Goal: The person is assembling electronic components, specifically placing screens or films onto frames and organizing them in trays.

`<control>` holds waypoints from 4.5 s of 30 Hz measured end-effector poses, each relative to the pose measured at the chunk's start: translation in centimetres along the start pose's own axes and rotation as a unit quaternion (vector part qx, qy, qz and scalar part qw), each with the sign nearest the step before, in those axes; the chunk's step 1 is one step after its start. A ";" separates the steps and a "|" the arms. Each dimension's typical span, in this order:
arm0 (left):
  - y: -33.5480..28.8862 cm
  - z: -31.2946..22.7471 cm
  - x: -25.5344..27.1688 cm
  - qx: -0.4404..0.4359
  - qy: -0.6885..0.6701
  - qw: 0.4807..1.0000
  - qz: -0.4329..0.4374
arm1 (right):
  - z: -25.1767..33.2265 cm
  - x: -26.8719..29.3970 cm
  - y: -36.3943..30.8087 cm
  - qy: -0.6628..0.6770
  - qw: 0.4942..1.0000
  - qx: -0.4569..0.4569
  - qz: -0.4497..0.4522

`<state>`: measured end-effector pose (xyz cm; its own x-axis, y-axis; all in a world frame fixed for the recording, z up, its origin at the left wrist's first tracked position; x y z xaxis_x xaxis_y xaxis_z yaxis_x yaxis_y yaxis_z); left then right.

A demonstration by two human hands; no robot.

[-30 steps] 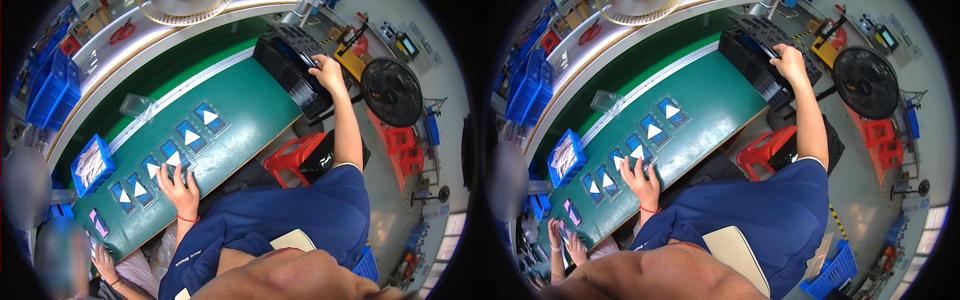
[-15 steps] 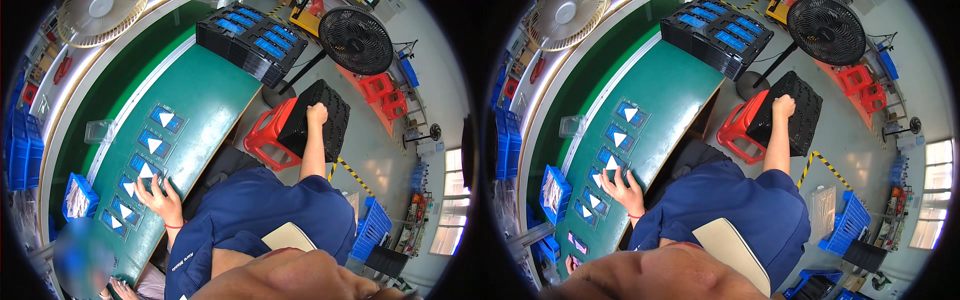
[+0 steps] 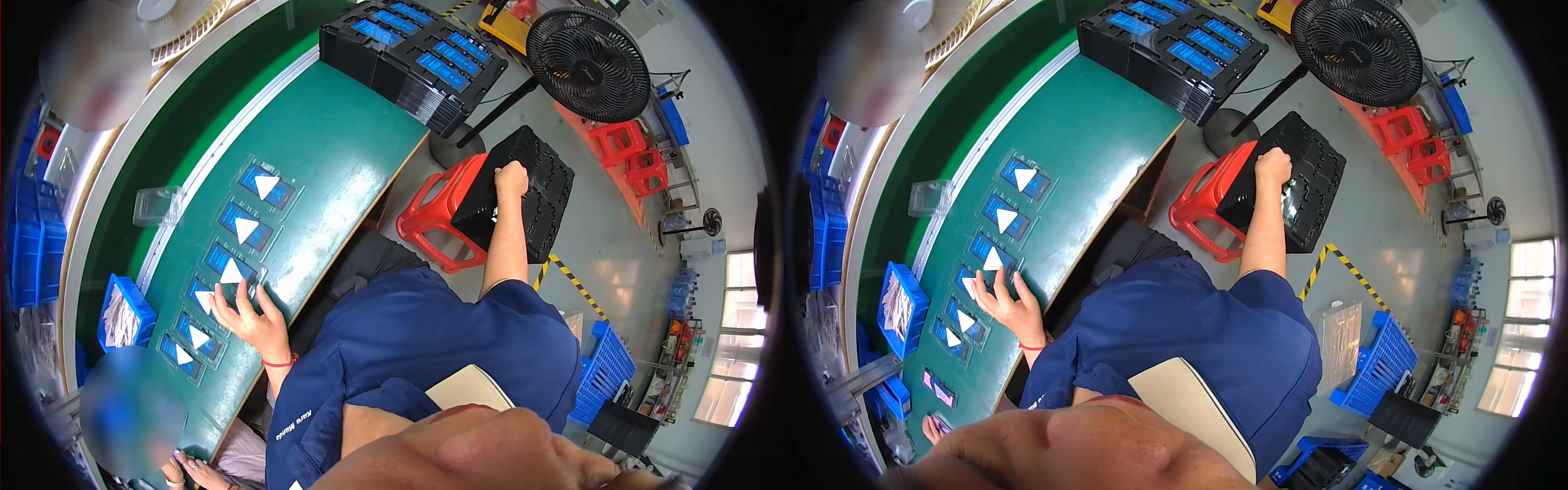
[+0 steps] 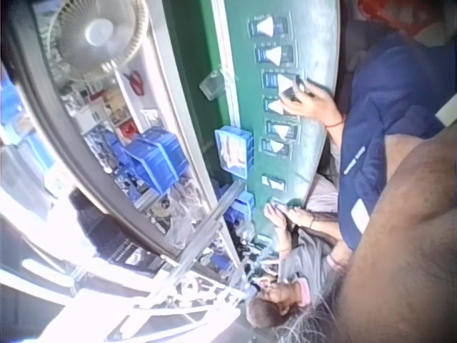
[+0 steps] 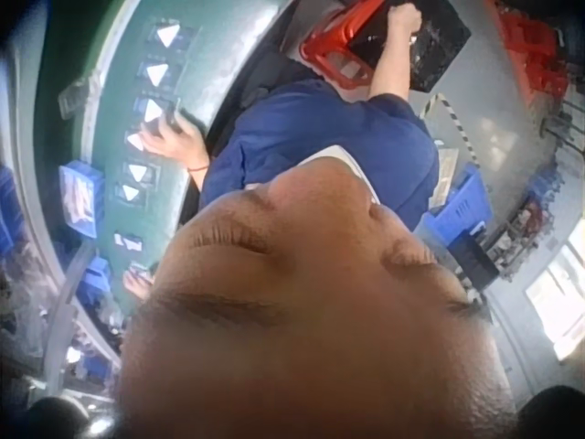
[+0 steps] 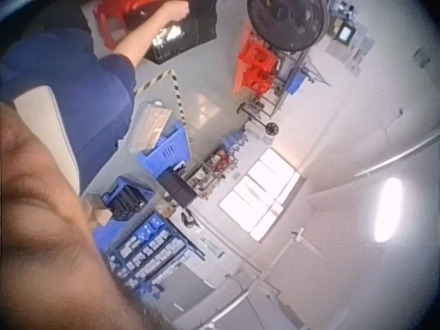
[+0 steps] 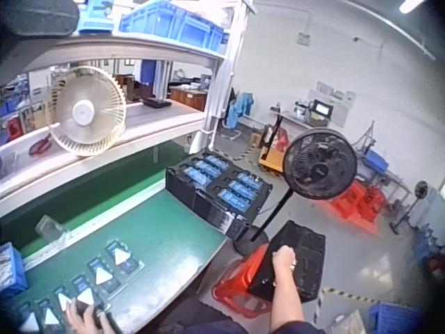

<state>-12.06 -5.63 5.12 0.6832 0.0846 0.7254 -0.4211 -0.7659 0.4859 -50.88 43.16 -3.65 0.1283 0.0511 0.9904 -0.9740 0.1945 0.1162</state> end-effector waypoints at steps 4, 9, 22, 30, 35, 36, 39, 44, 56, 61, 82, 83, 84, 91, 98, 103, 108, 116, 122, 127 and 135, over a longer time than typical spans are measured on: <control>-0.3 0.8 1.1 0.001 0.012 1.000 -0.011 | 4.2 4.0 -0.7 -0.044 0.998 0.027 0.034; -0.6 2.7 1.4 0.046 -0.014 0.999 -0.014 | 19.9 12.9 -6.0 0.362 0.846 0.361 -0.148; -2.1 10.3 3.8 0.330 0.145 0.932 -0.041 | 45.7 6.1 -25.0 0.260 0.566 0.755 0.206; -2.5 10.1 5.3 0.374 0.160 0.911 -0.065 | 46.0 5.6 -24.1 0.294 0.563 0.737 0.230; -3.2 8.6 6.8 0.382 0.174 0.899 -0.126 | 45.6 4.5 -23.2 0.347 0.535 0.692 0.338; -3.1 8.3 7.0 0.378 0.171 0.902 -0.121 | 45.7 3.7 -22.7 0.355 0.518 0.693 0.354; -3.0 7.8 7.9 0.377 0.147 0.905 -0.131 | 45.0 4.7 -23.1 0.383 0.503 0.660 0.406; -6.6 4.3 13.0 0.317 0.093 0.889 -0.318 | 43.9 6.8 -24.0 0.371 0.500 0.630 0.463; -38.3 21.1 4.2 0.729 -0.009 0.666 -0.160 | 44.5 10.7 -32.0 0.354 0.491 0.610 0.512; -37.9 15.9 -3.3 0.702 -0.156 0.615 0.324 | 42.6 12.7 -33.9 0.384 0.470 0.594 0.528; -40.6 33.9 -17.1 0.617 -0.001 0.738 0.273 | 29.9 5.5 -45.3 0.136 0.327 0.845 0.401; -41.0 33.8 -17.8 0.612 -0.016 0.740 0.279 | 29.8 4.9 -44.7 0.126 0.339 0.843 0.399; -41.4 33.4 -18.8 0.608 -0.031 0.741 0.284 | 29.7 4.2 -44.1 0.130 0.343 0.840 0.400; -41.2 37.1 -23.1 0.597 -0.127 0.730 0.309 | 29.7 3.0 -43.1 0.125 0.337 0.847 0.393; -42.8 37.9 -26.3 0.582 -0.221 0.712 0.324 | 29.6 3.3 -43.2 0.130 0.317 0.864 0.368; -45.4 39.2 -27.3 0.569 -0.285 0.694 0.336 | 29.7 3.1 -42.8 0.133 0.317 0.869 0.355; -47.4 38.8 -28.7 0.559 -0.347 0.669 0.345 | 30.0 3.1 -42.7 0.150 0.318 0.862 0.366; -47.6 39.7 -31.9 0.533 -0.444 0.626 0.355 | 30.1 2.1 -42.4 0.124 0.324 0.859 0.377; -47.3 38.9 -33.6 0.510 -0.510 0.588 0.367 | 30.1 2.1 -42.0 0.117 0.336 0.857 0.372; -46.5 36.3 -30.0 0.532 -0.507 0.579 0.352 | 30.0 2.6 -42.7 0.157 0.291 0.879 0.343; -39.1 26.4 -6.6 0.680 -0.263 0.619 0.293 | 30.0 2.9 -42.5 0.149 0.306 0.869 0.358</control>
<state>15.66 6.89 -31.51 0.9011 -0.4066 0.1505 -0.0410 -0.4256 -0.9040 -14.77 5.61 -3.47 -0.4759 -0.3920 0.7873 0.6336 -0.7736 -0.0022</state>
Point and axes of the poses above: each hand's wrist, its own y-axis towards the middle knuckle, its own x-axis out of the back of the hand, z = x × y, the point moved 10 cm from there along y, towards the middle knuckle, and after that the axes turned 15 degrees about x, right-handed, at the moved point
